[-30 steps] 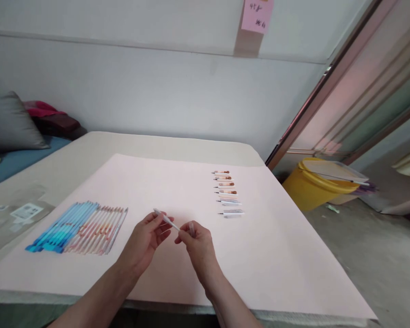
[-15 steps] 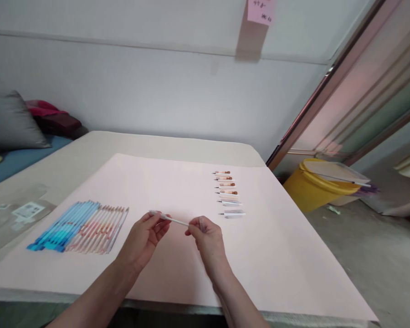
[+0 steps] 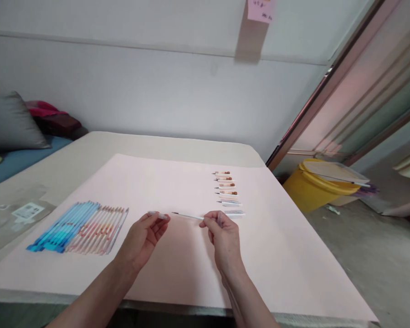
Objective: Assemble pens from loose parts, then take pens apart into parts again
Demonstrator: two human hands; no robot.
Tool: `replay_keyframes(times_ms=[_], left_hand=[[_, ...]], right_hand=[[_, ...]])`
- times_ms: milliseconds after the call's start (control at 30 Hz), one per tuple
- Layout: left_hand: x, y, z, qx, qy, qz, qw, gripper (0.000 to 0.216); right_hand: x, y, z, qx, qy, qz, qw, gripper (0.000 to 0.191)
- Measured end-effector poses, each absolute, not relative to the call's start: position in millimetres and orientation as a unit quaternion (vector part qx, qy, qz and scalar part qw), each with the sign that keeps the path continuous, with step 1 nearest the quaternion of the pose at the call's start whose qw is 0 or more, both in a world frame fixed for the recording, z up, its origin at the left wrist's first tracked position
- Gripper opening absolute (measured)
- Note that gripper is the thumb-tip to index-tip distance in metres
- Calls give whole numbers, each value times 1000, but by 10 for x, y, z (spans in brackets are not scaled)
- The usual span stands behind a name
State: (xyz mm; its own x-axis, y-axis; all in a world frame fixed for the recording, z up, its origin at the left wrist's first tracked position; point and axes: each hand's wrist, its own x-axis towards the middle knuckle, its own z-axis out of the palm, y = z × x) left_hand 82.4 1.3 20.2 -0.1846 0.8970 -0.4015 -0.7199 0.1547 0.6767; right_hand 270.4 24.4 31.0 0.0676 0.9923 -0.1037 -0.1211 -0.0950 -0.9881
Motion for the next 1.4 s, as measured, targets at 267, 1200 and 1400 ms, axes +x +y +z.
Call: replay_keyframes(times_ms=[267,1200,1400], left_hand=[[955,-61,186,136,447,592,656,17],[1052,-102,209,139,483,546,671,15],[1074,-100,205,123,452,567,678,12]], right_hand=[[2497,158,280,-521,-416,565,486,12],[2375,134,184,-533,-485,561,407,8],[2384,146,180,-534,-506,550,397,10]])
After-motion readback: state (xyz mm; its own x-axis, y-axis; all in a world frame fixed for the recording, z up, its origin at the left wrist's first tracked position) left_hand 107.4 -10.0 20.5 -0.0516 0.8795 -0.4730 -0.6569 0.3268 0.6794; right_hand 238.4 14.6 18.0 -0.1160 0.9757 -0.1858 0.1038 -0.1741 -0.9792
